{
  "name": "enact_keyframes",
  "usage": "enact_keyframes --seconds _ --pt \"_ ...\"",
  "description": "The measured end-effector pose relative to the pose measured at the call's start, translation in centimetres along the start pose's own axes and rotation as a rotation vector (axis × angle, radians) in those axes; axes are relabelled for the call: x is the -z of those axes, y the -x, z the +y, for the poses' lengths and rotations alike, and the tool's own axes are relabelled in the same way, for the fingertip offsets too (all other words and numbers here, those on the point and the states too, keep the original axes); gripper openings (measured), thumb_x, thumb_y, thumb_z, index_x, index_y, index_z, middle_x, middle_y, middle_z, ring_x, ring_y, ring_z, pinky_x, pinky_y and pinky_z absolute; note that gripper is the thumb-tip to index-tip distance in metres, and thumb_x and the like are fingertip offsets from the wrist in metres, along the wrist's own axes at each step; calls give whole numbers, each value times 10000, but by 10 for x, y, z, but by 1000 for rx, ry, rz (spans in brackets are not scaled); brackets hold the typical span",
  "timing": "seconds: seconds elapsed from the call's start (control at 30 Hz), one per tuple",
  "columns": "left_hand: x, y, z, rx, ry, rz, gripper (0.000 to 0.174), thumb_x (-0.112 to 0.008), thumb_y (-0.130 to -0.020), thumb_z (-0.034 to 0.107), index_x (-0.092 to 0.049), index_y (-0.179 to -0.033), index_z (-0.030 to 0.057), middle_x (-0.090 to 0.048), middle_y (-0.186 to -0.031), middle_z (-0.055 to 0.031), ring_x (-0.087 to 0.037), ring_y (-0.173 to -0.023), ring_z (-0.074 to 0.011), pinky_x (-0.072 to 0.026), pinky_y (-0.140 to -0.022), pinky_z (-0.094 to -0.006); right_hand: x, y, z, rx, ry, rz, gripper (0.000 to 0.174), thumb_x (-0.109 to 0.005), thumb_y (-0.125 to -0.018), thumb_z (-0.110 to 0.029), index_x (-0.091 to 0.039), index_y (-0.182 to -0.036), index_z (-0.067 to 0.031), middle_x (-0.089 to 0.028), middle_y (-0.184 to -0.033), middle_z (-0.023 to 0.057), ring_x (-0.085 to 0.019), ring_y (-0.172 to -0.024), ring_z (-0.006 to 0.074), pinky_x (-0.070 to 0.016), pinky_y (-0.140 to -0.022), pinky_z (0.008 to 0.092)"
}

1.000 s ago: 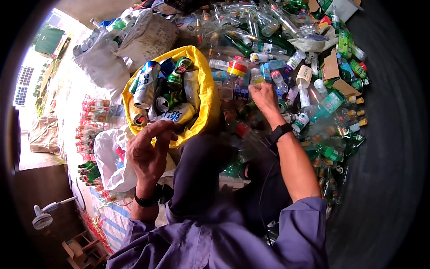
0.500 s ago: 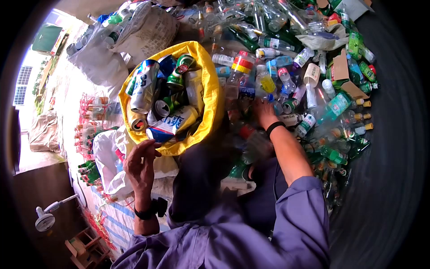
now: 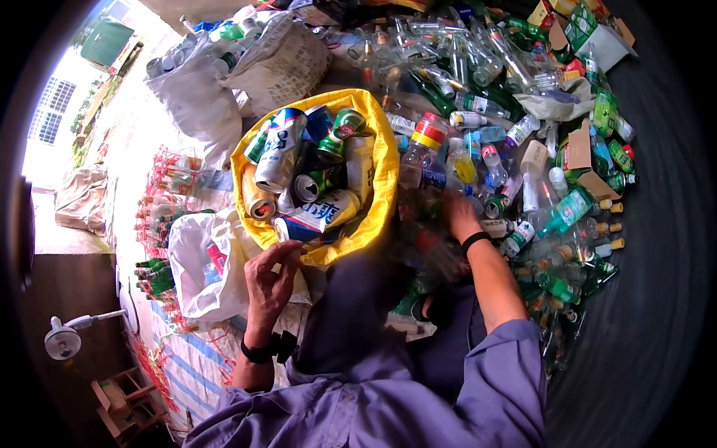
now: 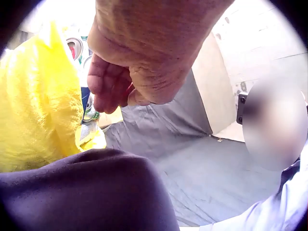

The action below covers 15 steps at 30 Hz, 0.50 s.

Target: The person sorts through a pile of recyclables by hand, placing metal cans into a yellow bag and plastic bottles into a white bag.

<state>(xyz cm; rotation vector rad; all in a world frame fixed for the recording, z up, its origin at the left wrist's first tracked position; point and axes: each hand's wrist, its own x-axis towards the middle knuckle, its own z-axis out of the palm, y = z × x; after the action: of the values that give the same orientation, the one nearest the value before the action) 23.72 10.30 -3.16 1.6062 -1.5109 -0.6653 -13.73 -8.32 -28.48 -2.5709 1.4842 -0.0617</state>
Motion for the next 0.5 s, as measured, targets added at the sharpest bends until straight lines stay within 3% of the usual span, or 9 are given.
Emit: enact_keyframes --seconds 0.13,0.2,0.23,0.27,0.33,0.37,0.43,0.47,0.5 --pt "3 6 -4 22 22 -12 171 -642 -905 -19 -715 -1059 -25 -762 -914 -107 -713 -801 -146 -546 -759 -272 41 -2 -11 -135 164 -133 371 -674 -832 -180 -674 -1141 24 -674 -984 278 -675 -836 444 -564 -746 505" --pt "4 4 5 36 27 -37 165 -643 -906 -14 -717 -1054 -24 -762 -915 -107 -717 -803 -154 -546 -758 -273 100 -6 -50 -508 -232 60 330 -698 -844 -277 -707 -867 52 -669 -798 295 -673 -760 460 -542 -683 526" --pt "2 3 9 54 32 -66 160 -645 -908 -9 -718 -1049 -23 -763 -916 -108 -720 -806 -162 -546 -758 -274 90 -13 -38 -440 -293 162 471 -730 -854 -378 -627 -694 52 -670 -705 237 -676 -642 370 -515 -593 465" --pt "0 1 11 50 33 -68 160 -645 -908 -9 -718 -1049 -23 -763 -916 -108 -720 -806 -162 -546 -758 -274 97 -14 -38 -443 -292 166 471 -730 -854 -378 -627 -694 52 -670 -705 237 -676 -642 370 -515 -593 465" --pt "-6 -4 16 -3 11 -131 160 -656 -919 21 -718 -1062 -16 -757 -929 -108 -728 -840 -179 -549 -757 -280 136 -14 -58 -386 -803 187 539 -760 -837 -447 -567 -664 25 -627 -641 123 -622 -554 220 -472 -526 371" --pt "-8 -8 21 -7 12 -132 160 -656 -919 21 -718 -1062 -16 -757 -929 -108 -728 -840 -179 -549 -757 -280 153 -12 -69 -387 -802 191 539 -760 -837 -447 -567 -664 25 -627 -641 123 -622 -554 220 -472 -526 371" --pt "-13 -18 32 -84 -75 -226 261 -680 -917 75 -680 -1168 1 -743 -972 -138 -734 -879 -198 -555 -761 -301 185 -10 -94 -333 -1041 231 542 -758 -856 -474 -654 -831 57 -601 -637 85 -542 -615 125 -468 -583 349" --pt "-17 -24 36 -90 -78 -225 261 -680 -917 75 -680 -1168 1 -743 -972 -138 -734 -879 -198 -555 -761 -301 198 -8 -110 -306 -1039 281 522 -757 -864 -473 -639 -831 35 -607 -654 56 -553 -622 128 -470 -584 341" --pt "-22 -31 41 -106 -23 -230 361 -702 -921 123 -622 -1258 20 -724 -1037 -162 -730 -919 -206 -558 -772 -311 211 -5 -127 -257 -1003 316 532 -762 -855 -484 -635 -836 32 -628 -682 83 -581 -635 150 -478 -592 347"
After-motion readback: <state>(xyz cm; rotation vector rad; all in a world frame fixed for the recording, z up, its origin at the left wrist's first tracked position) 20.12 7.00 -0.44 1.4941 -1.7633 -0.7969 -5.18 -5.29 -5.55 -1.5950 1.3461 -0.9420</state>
